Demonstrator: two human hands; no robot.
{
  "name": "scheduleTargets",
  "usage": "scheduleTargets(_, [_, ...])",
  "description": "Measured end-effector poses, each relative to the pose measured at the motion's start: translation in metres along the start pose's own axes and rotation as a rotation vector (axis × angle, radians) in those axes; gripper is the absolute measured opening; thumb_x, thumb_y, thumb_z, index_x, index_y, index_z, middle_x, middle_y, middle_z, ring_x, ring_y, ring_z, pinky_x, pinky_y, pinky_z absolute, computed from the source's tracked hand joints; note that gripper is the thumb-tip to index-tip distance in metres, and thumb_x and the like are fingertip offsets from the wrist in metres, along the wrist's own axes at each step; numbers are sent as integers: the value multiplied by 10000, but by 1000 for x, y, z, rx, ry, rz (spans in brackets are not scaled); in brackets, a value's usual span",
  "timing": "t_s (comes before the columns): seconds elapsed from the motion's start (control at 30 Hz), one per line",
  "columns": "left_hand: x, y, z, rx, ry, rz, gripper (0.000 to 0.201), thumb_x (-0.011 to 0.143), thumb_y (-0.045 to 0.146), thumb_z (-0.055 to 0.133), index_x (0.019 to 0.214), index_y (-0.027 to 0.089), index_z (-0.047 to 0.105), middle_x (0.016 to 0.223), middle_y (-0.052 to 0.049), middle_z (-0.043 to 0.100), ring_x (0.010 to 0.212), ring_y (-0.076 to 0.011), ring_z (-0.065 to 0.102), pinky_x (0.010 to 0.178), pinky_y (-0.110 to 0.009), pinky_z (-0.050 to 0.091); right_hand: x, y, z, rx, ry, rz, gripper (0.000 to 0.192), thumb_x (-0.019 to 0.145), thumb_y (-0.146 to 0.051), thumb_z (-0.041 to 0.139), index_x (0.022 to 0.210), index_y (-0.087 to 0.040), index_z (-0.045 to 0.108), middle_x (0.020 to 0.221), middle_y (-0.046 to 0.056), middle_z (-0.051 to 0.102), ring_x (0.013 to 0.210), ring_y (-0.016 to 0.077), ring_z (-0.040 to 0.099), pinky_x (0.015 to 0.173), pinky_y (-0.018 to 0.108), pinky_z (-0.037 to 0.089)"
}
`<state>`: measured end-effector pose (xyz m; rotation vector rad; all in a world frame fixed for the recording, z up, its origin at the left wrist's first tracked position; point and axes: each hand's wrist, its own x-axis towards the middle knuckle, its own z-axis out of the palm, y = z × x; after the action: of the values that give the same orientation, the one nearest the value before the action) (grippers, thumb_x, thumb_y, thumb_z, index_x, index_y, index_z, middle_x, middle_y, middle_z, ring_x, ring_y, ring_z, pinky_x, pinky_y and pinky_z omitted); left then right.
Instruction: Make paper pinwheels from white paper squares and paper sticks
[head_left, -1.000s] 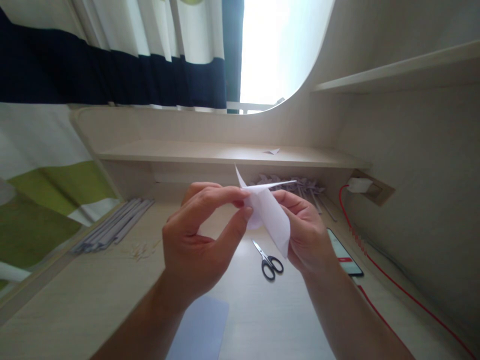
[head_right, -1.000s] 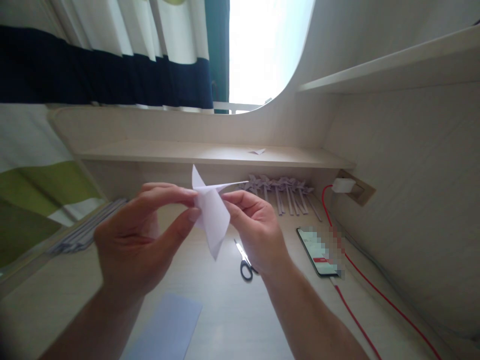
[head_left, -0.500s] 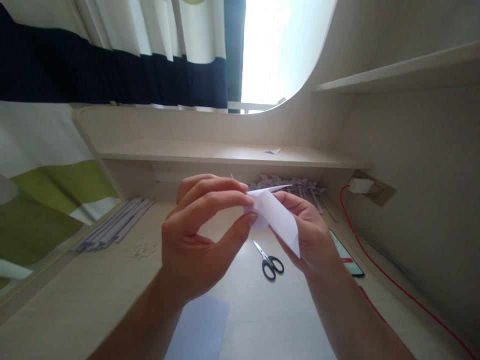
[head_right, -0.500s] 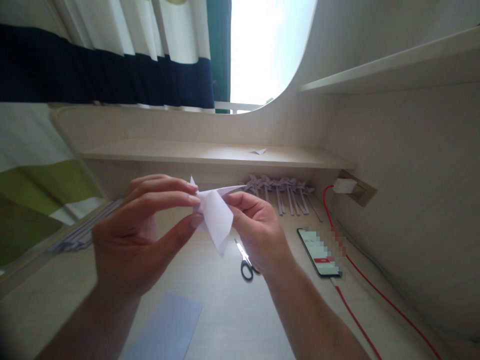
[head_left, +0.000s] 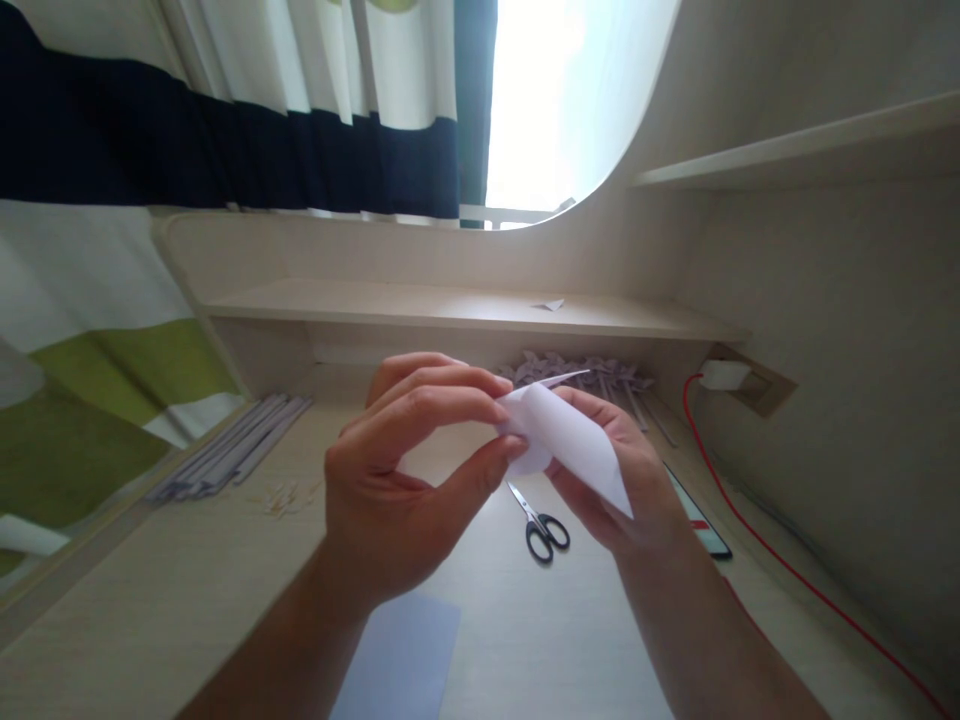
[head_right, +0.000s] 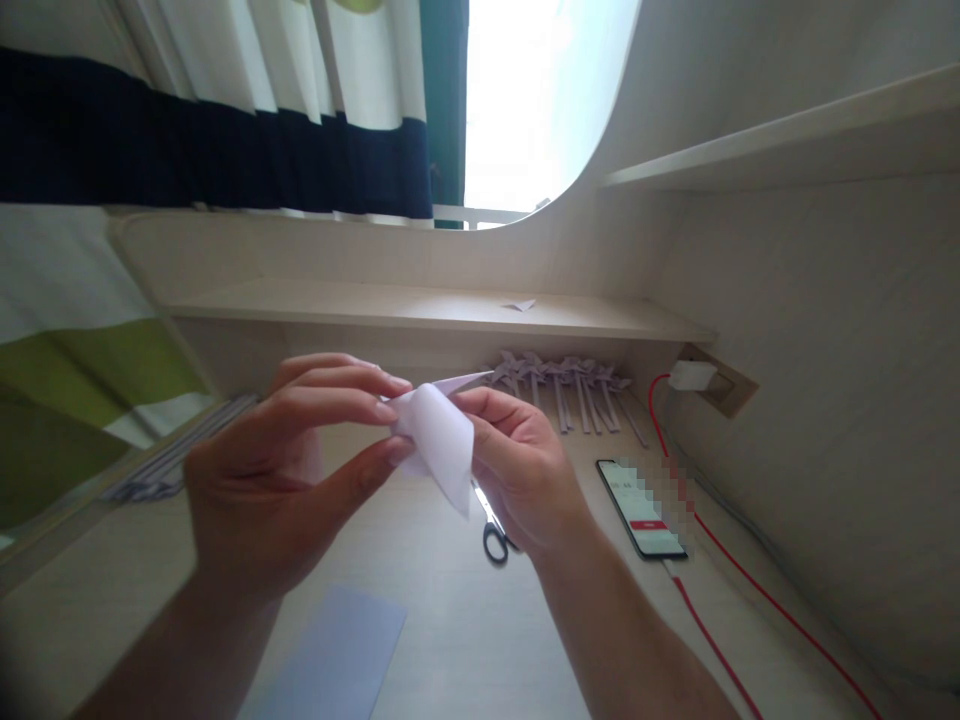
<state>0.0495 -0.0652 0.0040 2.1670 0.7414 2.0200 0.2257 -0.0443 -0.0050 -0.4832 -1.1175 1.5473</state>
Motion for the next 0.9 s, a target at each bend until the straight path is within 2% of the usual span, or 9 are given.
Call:
scheduleTargets(0.3, [-1,-1,2,-18,10,13,286,820,117,833,1020,319,795,1022,-3,804,991,-237,720,963,-498,570,0,0,2,-1,0,-31,306,675,-432,941,831,-228,775,698,17,713,617,171,628,600,308,530])
scheduleTargets(0.67, [-2,-3,7,-45,80,1,288,791,111,859,990,312,803,960,0,811,951,-235,727,950,-506,586,-1,2,5,-17,57,-29,309,619,-401,965,794,-231,777,652,11,683,564,156,567,553,297,477])
scheduleTargets(0.9, [-3,-4,4,-33,66,-29,291,818,108,837,988,343,813,982,3,817,1011,-244,716,933,-501,596,-2,1,3,-33,39,-55,348,615,-414,979,813,-219,770,694,18,715,612,174,627,623,326,528])
